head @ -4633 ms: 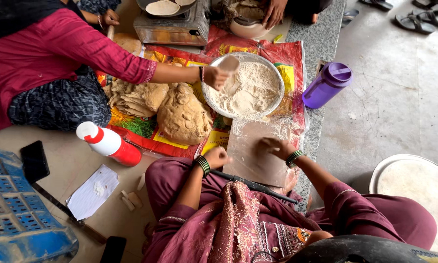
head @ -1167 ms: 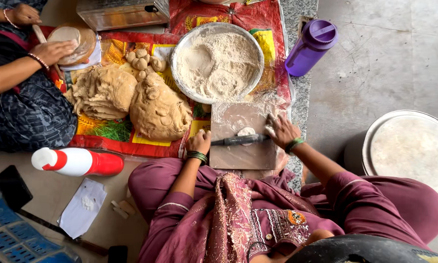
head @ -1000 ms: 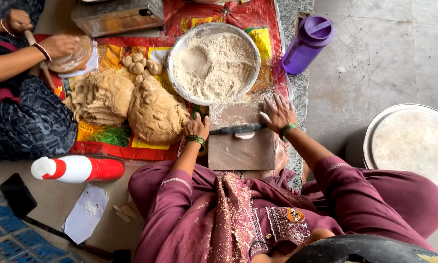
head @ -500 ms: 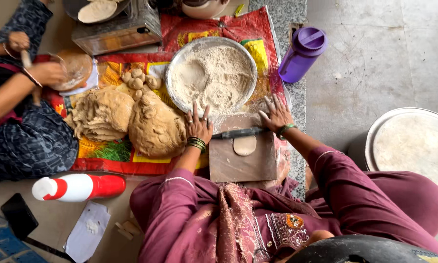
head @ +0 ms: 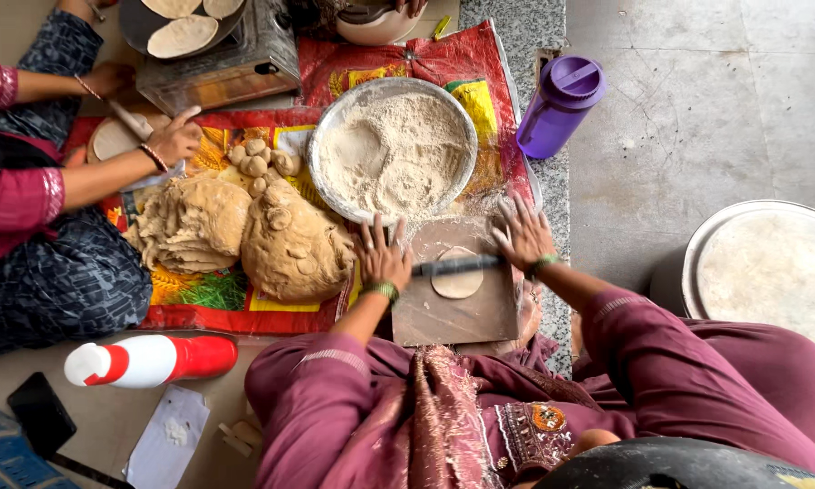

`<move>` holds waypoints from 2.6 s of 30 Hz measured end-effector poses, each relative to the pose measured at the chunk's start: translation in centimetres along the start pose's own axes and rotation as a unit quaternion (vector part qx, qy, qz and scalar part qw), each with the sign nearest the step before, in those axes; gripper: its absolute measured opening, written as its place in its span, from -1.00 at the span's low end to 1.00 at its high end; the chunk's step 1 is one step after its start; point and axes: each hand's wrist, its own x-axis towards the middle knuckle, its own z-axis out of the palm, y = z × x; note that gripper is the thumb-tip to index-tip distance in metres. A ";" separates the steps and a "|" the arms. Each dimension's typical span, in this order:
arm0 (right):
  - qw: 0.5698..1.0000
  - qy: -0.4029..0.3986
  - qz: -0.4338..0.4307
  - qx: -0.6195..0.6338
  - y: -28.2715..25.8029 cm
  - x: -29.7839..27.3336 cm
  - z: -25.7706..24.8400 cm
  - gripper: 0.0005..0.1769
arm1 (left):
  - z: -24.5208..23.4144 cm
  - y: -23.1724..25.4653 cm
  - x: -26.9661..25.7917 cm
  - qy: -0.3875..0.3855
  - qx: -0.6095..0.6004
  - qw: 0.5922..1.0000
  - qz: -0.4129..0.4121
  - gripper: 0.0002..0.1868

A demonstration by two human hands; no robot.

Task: The person coats dough balls in flour from a bowl and flattens them into flatbreads on a board using a rolling pin and hands.

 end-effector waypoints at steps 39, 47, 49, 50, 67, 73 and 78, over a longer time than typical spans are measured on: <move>0.966 -0.118 -0.202 0.105 -7.2 11.2 -2.0 -0.66 | -3.1 -2.3 -10.6 -0.016 -0.199 0.977 -0.075 -0.37; 0.927 0.165 -0.337 -0.005 -10.0 18.8 2.2 -0.84 | -2.7 -2.5 -7.3 -0.051 -0.198 0.975 -0.087 -0.40; 0.974 -0.008 -0.178 -0.139 -9.6 20.4 4.0 -0.76 | -3.1 -2.6 -7.0 -0.059 -0.203 0.974 -0.086 -0.42; 0.975 -0.008 -0.175 -0.138 -9.1 21.1 4.6 -0.76 | -3.2 -2.6 -7.0 -0.061 -0.209 0.971 -0.096 -0.43; 0.962 -0.095 -0.159 -0.202 -13.8 22.0 6.1 -0.82 | -2.3 -2.8 -7.1 -0.044 -0.221 0.970 -0.090 -0.45; 0.991 -0.015 -0.126 -0.030 -14.4 21.0 2.0 -0.77 | -2.3 -3.4 -7.2 -0.029 -0.211 0.975 -0.062 -0.47; 0.927 -0.060 -0.343 -0.139 -12.5 16.1 -1.9 -0.76 | -2.3 -3.0 -7.4 -0.038 -0.209 0.977 -0.035 -0.51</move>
